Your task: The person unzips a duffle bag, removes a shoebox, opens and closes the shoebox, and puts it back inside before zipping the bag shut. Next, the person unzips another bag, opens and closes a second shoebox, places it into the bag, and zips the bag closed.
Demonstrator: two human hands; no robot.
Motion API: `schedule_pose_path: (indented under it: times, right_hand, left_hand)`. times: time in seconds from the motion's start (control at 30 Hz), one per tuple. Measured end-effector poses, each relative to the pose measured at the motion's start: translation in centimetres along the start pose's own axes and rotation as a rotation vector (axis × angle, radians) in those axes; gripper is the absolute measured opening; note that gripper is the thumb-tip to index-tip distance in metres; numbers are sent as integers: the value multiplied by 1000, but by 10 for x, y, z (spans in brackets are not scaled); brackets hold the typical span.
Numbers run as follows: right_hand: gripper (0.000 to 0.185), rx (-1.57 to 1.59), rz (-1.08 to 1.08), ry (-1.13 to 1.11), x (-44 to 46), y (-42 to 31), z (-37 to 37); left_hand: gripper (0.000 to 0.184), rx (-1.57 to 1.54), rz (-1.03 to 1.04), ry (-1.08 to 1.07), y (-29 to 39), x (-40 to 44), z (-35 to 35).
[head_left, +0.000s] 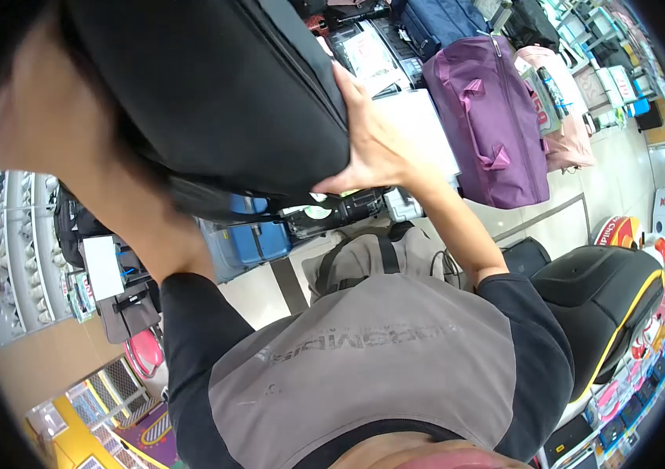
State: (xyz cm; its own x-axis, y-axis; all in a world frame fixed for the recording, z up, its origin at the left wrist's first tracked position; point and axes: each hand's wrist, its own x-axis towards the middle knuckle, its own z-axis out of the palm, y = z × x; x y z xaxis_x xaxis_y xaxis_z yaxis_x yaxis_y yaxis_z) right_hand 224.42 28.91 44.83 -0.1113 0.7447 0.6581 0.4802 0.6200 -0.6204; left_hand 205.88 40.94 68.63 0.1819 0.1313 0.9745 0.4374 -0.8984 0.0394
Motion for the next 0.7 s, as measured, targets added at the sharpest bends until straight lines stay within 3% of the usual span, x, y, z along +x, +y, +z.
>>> schedule_pose_path:
  times: [0.07,0.2,0.23,0.27,0.37,0.4,0.43,0.47,0.5,0.57,0.63,0.7]
  right_hand:
    - [142,3,-116,176,17,13,-4]
    - [139,-123,-105,454,66,46,-32]
    - [132,-154,-177,565,84,68,-37]
    - [124,-152,-42,522,97,63,-50]
    - [117,-444,59,614,146,106,-72]
    - [115,-507,120,593,160,121,-78]
    - [114,-563,217,546,173,139,-79]
    - [114,-647,347,482,186,156,-78]
    - [114,-691,435,400,195,177,-73]
    - [115,-829,537,207,201,252,-57]
    - [108,-941,577,97,173,355,-18]
    - [106,-813,808,-313,124,432,-2]
  left_hand:
    - [26,128,75,-65,1,25,32]
    - [24,413,225,-181,-1,61,82]
    - [23,474,253,-199,1,65,86]
    - [23,524,277,-209,2,63,89]
    - [21,599,269,-153,15,32,79]
    - [21,559,131,-156,19,2,73]
    - [20,357,-250,-172,37,-50,58]
    - [15,65,-471,-93,47,-106,54]
    - [8,183,-523,-212,45,-173,32]
    - [10,297,-1103,-301,103,-270,7]
    - [16,272,-1368,-439,162,-347,-29]
    - [19,321,-1600,-425,216,-386,-52]
